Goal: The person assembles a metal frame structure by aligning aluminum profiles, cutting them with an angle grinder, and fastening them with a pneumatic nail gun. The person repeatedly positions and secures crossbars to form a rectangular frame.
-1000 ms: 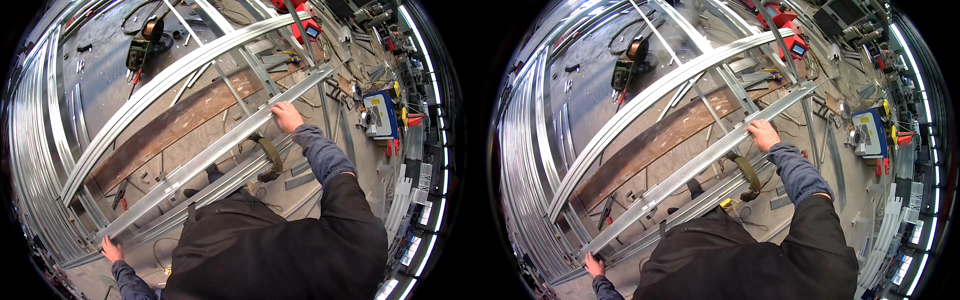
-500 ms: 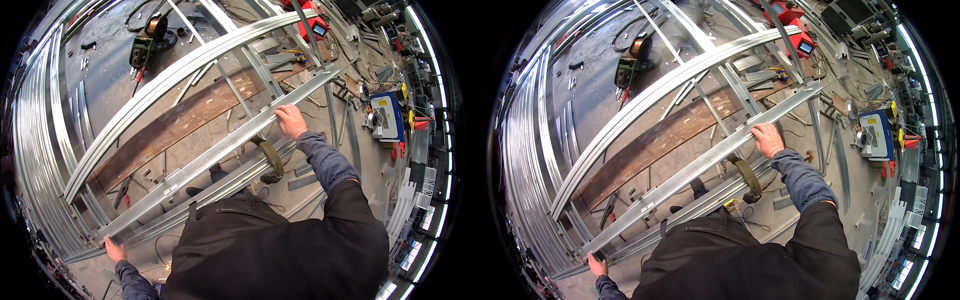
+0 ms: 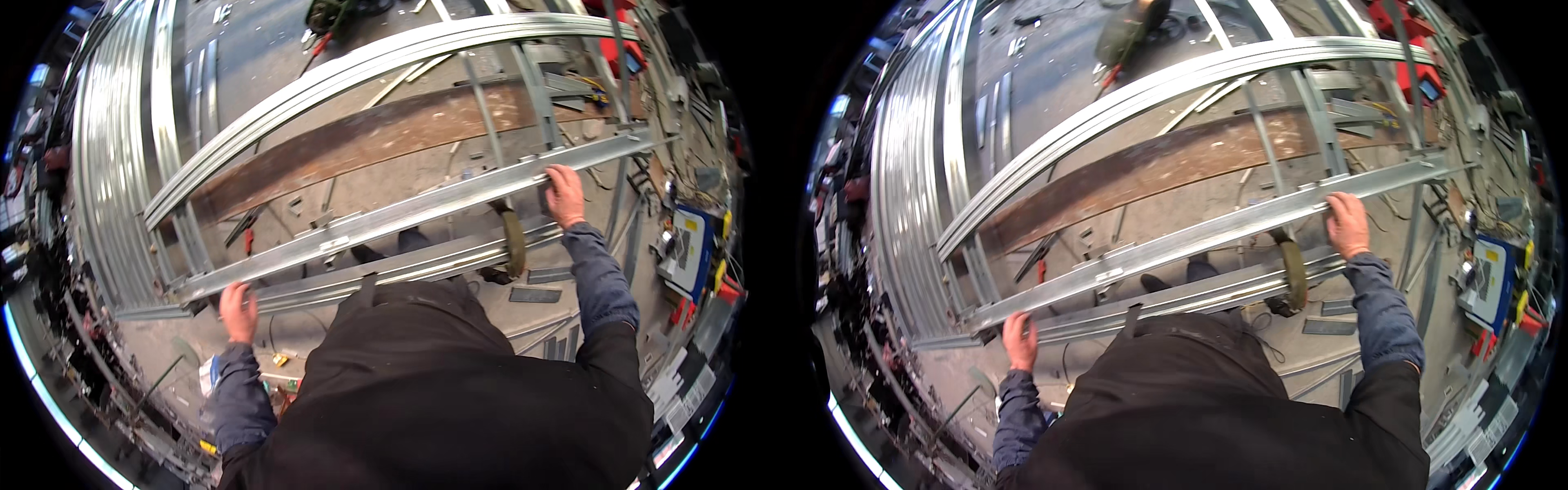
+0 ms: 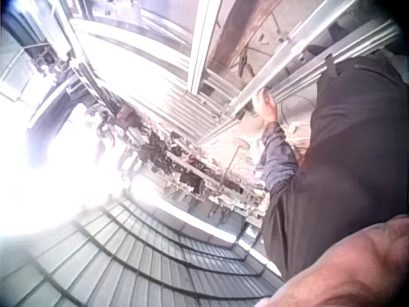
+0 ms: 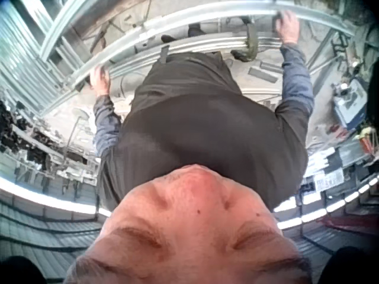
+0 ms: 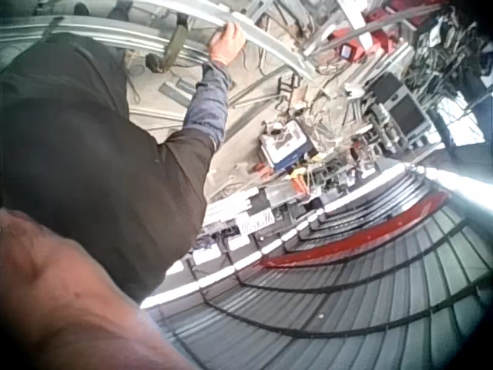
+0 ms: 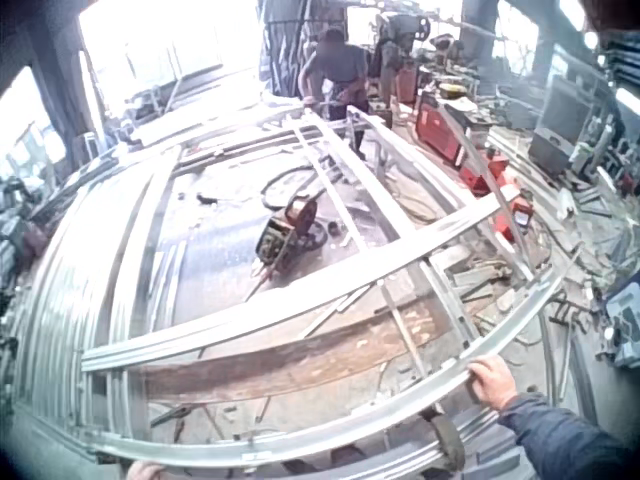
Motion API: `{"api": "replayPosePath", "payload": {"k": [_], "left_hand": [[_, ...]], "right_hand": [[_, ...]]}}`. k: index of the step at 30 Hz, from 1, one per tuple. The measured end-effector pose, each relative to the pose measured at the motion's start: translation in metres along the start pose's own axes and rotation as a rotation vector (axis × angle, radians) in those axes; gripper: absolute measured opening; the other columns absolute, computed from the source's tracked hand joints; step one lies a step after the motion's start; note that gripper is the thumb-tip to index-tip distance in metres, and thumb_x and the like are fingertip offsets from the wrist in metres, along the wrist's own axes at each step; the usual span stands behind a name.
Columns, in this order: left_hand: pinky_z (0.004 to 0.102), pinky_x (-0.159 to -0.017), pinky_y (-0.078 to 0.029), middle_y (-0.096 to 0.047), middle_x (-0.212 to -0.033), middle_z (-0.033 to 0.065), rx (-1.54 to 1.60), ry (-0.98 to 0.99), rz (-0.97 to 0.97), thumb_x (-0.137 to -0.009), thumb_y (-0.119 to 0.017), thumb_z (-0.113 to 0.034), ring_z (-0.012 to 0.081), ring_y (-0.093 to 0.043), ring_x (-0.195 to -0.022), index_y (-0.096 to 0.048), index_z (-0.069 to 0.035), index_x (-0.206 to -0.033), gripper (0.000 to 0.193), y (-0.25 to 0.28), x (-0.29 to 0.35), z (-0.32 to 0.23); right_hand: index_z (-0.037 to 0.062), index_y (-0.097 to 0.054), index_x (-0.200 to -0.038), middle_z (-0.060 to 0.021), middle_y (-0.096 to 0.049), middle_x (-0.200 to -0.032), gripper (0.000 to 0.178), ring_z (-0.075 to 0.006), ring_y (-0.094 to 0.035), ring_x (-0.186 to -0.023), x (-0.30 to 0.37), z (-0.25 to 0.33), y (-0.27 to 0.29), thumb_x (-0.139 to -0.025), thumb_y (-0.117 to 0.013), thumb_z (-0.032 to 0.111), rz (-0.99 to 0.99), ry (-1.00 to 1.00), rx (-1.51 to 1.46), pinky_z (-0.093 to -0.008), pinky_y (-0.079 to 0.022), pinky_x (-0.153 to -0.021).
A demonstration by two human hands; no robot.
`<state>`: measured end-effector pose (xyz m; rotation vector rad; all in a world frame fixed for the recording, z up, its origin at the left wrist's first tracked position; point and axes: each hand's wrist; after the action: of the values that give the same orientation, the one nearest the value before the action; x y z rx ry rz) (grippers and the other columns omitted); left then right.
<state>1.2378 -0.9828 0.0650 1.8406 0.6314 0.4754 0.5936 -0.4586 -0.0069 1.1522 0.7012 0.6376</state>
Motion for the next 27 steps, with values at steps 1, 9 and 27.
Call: {"api": "replayPosePath", "payload": {"k": [1,9,27], "left_hand": [[0.0451,-0.1,-0.056,-0.073,-0.119,0.0158,0.019,-0.087,0.057,-0.086,-0.079,-0.001,0.0385,-0.07,-0.113,-0.074,-0.003,-0.113,0.028,-0.004,-0.016,-0.037],[0.0479,-0.111,-0.05,-0.065,-0.139,0.0151,0.224,-0.152,0.163,-0.078,-0.082,-0.007,0.0387,-0.062,-0.13,-0.066,-0.006,-0.14,0.063,-0.062,-0.07,-0.157],[0.0477,-0.109,-0.048,-0.063,-0.132,0.0127,0.161,-0.151,0.226,-0.071,-0.086,-0.005,0.0372,-0.059,-0.126,-0.069,-0.006,-0.131,0.062,-0.091,-0.082,-0.171]], "right_hand": [[0.0074,-0.07,-0.124,-0.0119,-0.067,-0.133,0.045,-0.0392,-0.061,-0.127,0.003,-0.005,-0.003,-0.08,-0.071,-0.002,0.014,-0.001,-0.015,-0.0497,-0.049,-0.113],[0.0082,-0.07,-0.122,-0.0114,-0.066,-0.133,0.042,-0.0403,-0.06,-0.13,0.002,-0.01,-0.006,-0.081,-0.07,-0.001,0.025,0.004,0.0,-0.0499,-0.048,-0.118],[0.0141,-0.071,-0.124,-0.0079,-0.066,-0.129,0.049,-0.0346,-0.062,-0.127,-0.002,0.001,-0.004,-0.076,-0.078,0.003,-0.017,0.011,0.033,-0.0522,-0.043,-0.123]]}}
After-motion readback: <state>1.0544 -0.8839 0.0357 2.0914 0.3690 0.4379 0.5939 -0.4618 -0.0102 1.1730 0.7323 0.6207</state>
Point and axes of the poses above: each hand's wrist, its own x-axis away from the middle knuckle, its own y-axis out of the back of the hand, z = x × y
